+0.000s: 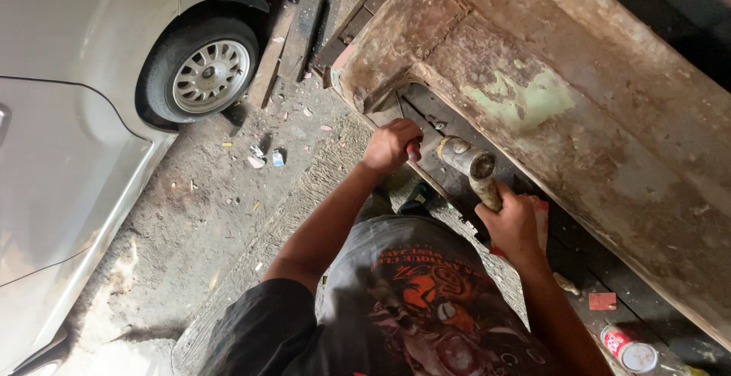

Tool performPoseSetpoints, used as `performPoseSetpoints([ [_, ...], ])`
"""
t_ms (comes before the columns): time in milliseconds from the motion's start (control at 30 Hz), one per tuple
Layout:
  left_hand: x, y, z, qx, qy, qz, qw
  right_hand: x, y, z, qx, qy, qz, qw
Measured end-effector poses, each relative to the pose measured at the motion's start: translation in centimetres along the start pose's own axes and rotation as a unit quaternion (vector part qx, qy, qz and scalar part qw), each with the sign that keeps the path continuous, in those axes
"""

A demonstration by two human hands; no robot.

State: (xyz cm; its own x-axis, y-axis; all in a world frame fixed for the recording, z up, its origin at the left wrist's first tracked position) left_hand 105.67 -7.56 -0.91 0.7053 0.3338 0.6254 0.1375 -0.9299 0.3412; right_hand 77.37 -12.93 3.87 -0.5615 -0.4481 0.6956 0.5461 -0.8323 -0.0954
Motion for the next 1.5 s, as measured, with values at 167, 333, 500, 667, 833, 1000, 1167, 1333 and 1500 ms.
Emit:
performPoseSetpoints([
  [167,0.3,1.2,0.3,0.0,0.011,0.031,0.999,0.7,0.0,0.2,-0.052,-0.046,0.032,0.997],
  [333,0.2,2.2,0.3,-0.019,0.05,0.071,0.996,1.3,0.3,1.7,-0.043,-0.057,0.032,0.997],
  [500,0.0,2.7,0.6,-0.014,0.061,0.065,0.996,2.1,0.0,2.1,-0.043,-0.079,0.025,0.996],
  [667,-1.2,2.7,1.9,0.013,0.048,0.08,0.996,1.8,-0.1,1.7,0.021,-0.03,-0.001,0.999],
  [833,-2.7,2.3,3.4,-0.012,0.041,0.054,0.998,-1.2,1.8,1.2,-0.002,-0.076,0.026,0.997],
  [1000,-2.7,-0.3,2.8,0.028,0.012,0.061,0.998,-0.9,1.2,0.4,-0.013,-0.013,0.041,0.999],
  [1167,-1.0,-0.5,1.2,0.005,0.008,0.013,1.0,-1.2,0.0,-0.6,-0.065,0.028,0.035,0.997],
  [1333,-0.1,0.7,0.5,-0.015,0.006,0.015,1.0,-1.1,0.0,-1.0,-0.058,0.043,0.026,0.997],
  [1500,-0.2,1.3,0.2,-0.011,0.017,0.016,1.0,0.1,0.3,0.0,-0.046,0.024,0.026,0.998],
])
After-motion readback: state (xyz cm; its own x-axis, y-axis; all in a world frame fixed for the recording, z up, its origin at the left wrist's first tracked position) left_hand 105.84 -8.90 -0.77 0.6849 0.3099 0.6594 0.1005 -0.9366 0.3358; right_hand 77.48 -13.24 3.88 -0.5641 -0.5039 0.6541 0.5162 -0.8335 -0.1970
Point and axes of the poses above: each hand's wrist, its own y-axis towards the middle knuckle, its own x-axis out of the back of the hand, z = x × y, the point moved 3 cm from there along y, towards the middle knuckle
